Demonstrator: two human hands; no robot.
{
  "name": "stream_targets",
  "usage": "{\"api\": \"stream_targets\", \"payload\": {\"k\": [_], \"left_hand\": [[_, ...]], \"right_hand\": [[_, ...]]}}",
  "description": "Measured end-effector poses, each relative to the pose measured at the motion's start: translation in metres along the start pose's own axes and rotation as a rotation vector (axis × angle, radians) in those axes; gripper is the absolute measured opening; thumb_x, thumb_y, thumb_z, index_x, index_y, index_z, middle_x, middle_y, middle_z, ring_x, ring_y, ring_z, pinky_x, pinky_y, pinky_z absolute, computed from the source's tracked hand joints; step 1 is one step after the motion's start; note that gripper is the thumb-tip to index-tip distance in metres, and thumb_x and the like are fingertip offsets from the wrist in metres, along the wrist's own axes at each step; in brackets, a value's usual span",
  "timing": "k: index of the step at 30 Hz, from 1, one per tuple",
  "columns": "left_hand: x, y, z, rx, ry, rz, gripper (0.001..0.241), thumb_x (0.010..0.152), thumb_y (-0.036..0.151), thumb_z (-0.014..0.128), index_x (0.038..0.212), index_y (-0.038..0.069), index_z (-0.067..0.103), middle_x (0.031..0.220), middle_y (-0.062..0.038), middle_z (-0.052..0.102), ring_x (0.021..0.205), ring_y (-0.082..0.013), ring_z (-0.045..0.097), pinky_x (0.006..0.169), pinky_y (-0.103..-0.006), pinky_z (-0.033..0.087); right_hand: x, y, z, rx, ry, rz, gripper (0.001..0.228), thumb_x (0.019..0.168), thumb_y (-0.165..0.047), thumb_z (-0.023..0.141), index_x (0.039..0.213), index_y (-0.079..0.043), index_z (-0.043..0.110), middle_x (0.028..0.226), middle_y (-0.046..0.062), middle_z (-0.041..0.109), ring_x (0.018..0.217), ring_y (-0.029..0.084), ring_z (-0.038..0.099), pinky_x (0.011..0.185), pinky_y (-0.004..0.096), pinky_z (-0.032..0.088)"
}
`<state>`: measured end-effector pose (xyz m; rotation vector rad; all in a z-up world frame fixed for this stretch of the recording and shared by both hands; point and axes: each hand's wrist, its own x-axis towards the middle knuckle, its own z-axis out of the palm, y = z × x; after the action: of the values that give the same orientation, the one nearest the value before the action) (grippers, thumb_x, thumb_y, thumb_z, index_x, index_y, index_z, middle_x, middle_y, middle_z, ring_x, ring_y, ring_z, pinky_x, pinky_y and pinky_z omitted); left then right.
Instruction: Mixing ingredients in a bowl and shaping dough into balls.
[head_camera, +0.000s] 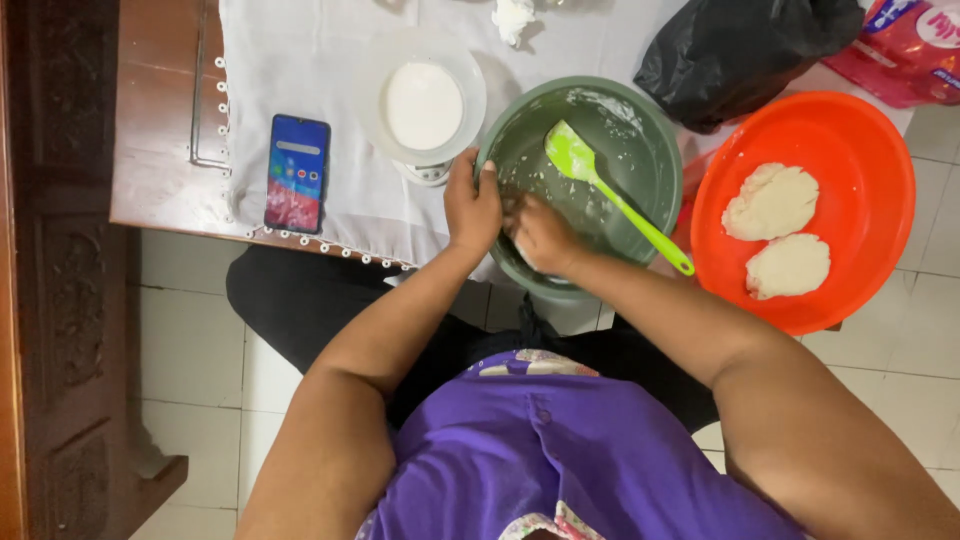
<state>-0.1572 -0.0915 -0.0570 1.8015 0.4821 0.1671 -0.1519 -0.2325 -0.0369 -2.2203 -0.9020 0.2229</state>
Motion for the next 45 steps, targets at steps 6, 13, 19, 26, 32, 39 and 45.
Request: {"api": "stream_targets", "payload": {"k": [6, 13, 19, 26, 32, 39, 45], "left_hand": [[-0.002, 0.021, -0.007, -0.021, 0.008, -0.083, 0.026, 0.101, 0.020, 0.060, 0.125, 0.009, 0.063, 0.111, -0.021, 0.069, 0.114, -0.0448, 0.064, 0.095, -0.0515, 0.052], [0.002, 0.030, -0.001, -0.013, -0.041, -0.194, 0.032, 0.102, 0.025, 0.058, 0.130, 0.009, 0.061, 0.115, -0.024, 0.069, 0.118, -0.0454, 0.063, 0.097, -0.0530, 0.052], [-0.006, 0.034, -0.010, -0.011, -0.039, -0.128, 0.035, 0.105, 0.025, 0.055, 0.134, 0.005, 0.059, 0.113, -0.027, 0.067, 0.116, -0.0495, 0.062, 0.095, -0.0576, 0.051], [-0.002, 0.008, -0.008, 0.001, 0.000, -0.103, 0.033, 0.103, 0.026, 0.058, 0.131, 0.011, 0.062, 0.114, -0.021, 0.072, 0.111, -0.0404, 0.069, 0.094, -0.0509, 0.055], [-0.007, 0.017, -0.007, -0.082, 0.009, -0.157, 0.034, 0.103, 0.025, 0.057, 0.133, 0.010, 0.061, 0.113, -0.022, 0.072, 0.111, -0.0424, 0.069, 0.089, -0.0507, 0.056], [-0.015, 0.025, -0.003, -0.109, 0.096, -0.146, 0.027, 0.100, 0.019, 0.062, 0.126, 0.010, 0.064, 0.105, -0.021, 0.073, 0.106, -0.0424, 0.069, 0.089, -0.0496, 0.054], [-0.014, 0.015, 0.006, -0.120, 0.112, -0.189, 0.028, 0.098, 0.019, 0.065, 0.125, 0.012, 0.065, 0.101, -0.020, 0.073, 0.103, -0.0365, 0.070, 0.088, -0.0465, 0.054]], "right_hand": [[0.017, 0.020, 0.029, -0.022, 0.072, -0.021, 0.024, 0.094, -0.016, 0.056, 0.079, 0.001, 0.065, 0.076, 0.026, 0.058, 0.077, 0.048, 0.061, 0.063, 0.055, 0.050], [0.026, 0.072, 0.046, -0.151, 0.210, -0.139, 0.033, 0.092, -0.039, 0.050, 0.075, -0.015, 0.064, 0.072, 0.008, 0.065, 0.078, 0.034, 0.069, 0.069, 0.044, 0.058], [0.028, 0.042, 0.030, -0.035, 0.232, -0.145, 0.035, 0.094, -0.028, 0.051, 0.063, -0.013, 0.058, 0.059, 0.012, 0.058, 0.065, 0.040, 0.063, 0.057, 0.048, 0.053], [0.019, 0.033, -0.023, -0.080, -0.099, 0.413, 0.038, 0.101, -0.040, 0.057, 0.082, -0.008, 0.064, 0.075, 0.018, 0.068, 0.081, 0.042, 0.070, 0.071, 0.052, 0.053], [-0.002, -0.006, -0.033, -0.131, -0.437, 0.241, 0.035, 0.096, -0.030, 0.058, 0.102, 0.003, 0.070, 0.101, 0.026, 0.065, 0.104, 0.046, 0.063, 0.091, 0.055, 0.050], [-0.021, 0.042, 0.029, -0.415, -0.067, -0.165, 0.025, 0.080, -0.034, 0.067, 0.076, -0.011, 0.074, 0.078, 0.010, 0.069, 0.084, 0.032, 0.067, 0.068, 0.044, 0.055], [0.011, 0.048, 0.016, -0.281, -0.062, -0.271, 0.035, 0.087, -0.037, 0.058, 0.061, -0.016, 0.064, 0.058, 0.005, 0.059, 0.056, 0.031, 0.063, 0.047, 0.043, 0.049]]}}
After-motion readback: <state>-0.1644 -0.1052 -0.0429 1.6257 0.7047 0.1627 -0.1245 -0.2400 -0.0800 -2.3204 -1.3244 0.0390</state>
